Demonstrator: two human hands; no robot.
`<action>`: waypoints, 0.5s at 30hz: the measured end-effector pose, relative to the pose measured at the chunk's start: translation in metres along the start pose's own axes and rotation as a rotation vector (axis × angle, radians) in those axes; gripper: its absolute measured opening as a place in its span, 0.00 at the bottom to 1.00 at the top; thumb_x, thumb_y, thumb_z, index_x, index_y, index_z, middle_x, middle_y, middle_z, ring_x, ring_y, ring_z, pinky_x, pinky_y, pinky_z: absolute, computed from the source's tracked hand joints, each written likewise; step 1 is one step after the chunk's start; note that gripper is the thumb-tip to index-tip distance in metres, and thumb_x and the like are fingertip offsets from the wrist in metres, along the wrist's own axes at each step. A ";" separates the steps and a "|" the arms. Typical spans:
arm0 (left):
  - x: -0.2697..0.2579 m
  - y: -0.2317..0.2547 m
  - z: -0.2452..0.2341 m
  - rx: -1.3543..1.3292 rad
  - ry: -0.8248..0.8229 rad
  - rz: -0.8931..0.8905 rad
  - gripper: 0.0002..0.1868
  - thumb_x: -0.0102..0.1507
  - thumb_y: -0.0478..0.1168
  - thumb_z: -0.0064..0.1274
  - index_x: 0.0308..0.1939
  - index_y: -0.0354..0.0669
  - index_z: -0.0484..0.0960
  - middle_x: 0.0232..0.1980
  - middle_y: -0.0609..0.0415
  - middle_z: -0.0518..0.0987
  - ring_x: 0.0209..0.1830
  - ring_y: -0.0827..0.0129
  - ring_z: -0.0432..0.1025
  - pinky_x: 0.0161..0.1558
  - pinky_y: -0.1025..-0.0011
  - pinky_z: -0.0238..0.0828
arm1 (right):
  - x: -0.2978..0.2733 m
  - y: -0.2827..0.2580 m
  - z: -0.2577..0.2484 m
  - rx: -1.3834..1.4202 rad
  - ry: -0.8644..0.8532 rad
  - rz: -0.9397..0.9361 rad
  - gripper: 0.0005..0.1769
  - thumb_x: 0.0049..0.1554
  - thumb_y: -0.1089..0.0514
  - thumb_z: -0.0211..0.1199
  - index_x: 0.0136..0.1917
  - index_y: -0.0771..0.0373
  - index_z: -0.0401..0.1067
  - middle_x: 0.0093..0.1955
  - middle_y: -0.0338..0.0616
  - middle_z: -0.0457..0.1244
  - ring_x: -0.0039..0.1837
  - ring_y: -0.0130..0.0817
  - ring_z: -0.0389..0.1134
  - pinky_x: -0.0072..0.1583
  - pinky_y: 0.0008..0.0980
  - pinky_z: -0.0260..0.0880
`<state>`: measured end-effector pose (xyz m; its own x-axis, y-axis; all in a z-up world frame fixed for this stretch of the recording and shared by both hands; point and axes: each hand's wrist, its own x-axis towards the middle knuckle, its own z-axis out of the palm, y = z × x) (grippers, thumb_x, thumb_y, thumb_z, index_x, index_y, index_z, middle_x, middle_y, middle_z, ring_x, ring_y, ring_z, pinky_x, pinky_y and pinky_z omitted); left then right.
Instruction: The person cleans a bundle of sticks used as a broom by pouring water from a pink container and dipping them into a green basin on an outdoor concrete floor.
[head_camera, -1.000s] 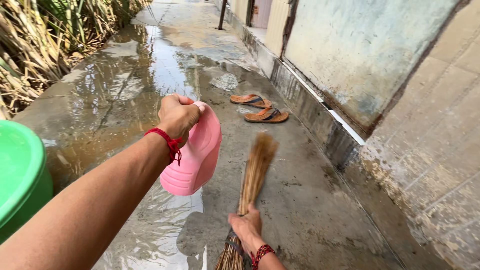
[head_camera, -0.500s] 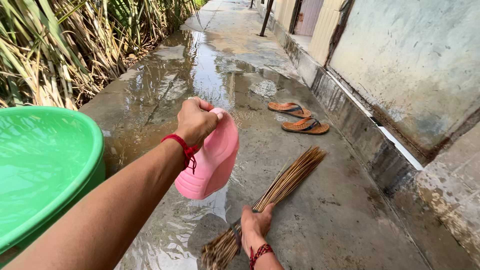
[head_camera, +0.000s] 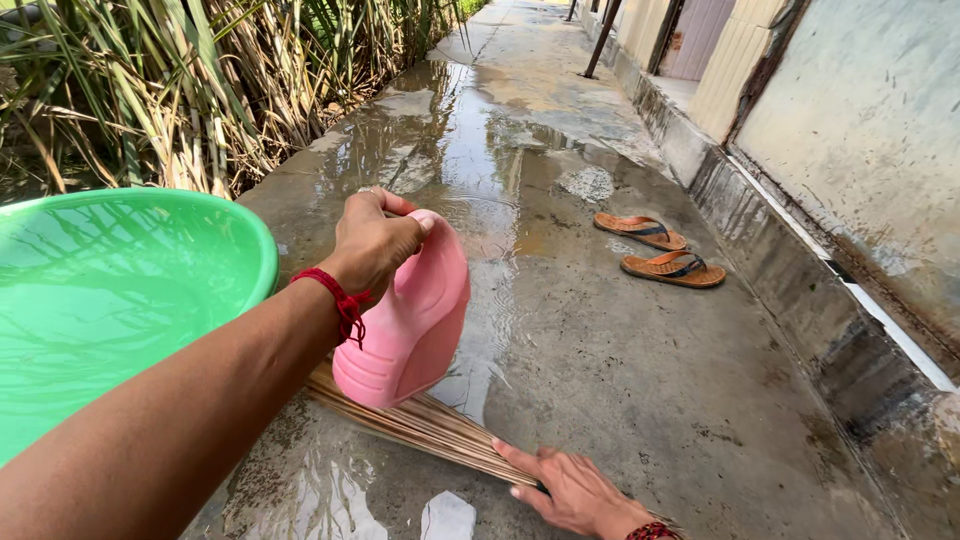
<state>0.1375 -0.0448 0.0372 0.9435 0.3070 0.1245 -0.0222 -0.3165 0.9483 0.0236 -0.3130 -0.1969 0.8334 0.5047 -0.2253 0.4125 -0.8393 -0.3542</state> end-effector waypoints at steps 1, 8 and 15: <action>0.000 -0.001 -0.003 0.010 0.014 0.009 0.14 0.55 0.38 0.68 0.40 0.37 0.82 0.42 0.48 0.85 0.39 0.70 0.78 0.41 0.71 0.77 | -0.001 0.009 0.000 -0.007 -0.012 0.068 0.38 0.63 0.41 0.55 0.82 0.31 0.46 0.53 0.55 0.67 0.57 0.53 0.69 0.63 0.51 0.67; 0.004 -0.002 -0.016 0.031 0.120 0.018 0.15 0.54 0.39 0.69 0.41 0.38 0.82 0.42 0.48 0.85 0.39 0.69 0.78 0.43 0.70 0.77 | 0.041 0.064 -0.029 0.124 0.145 0.618 0.39 0.59 0.42 0.61 0.80 0.34 0.52 0.56 0.47 0.71 0.63 0.48 0.71 0.67 0.49 0.70; -0.004 0.009 -0.014 -0.008 0.191 0.029 0.15 0.55 0.39 0.69 0.40 0.37 0.82 0.42 0.47 0.85 0.40 0.69 0.79 0.43 0.71 0.77 | 0.090 -0.012 -0.037 0.338 0.288 0.452 0.36 0.60 0.49 0.60 0.79 0.53 0.56 0.47 0.61 0.71 0.51 0.58 0.74 0.55 0.53 0.76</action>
<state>0.1285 -0.0360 0.0496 0.8625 0.4629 0.2046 -0.0522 -0.3207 0.9458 0.1075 -0.2653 -0.1797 0.9832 0.0011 -0.1826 -0.1028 -0.8230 -0.5586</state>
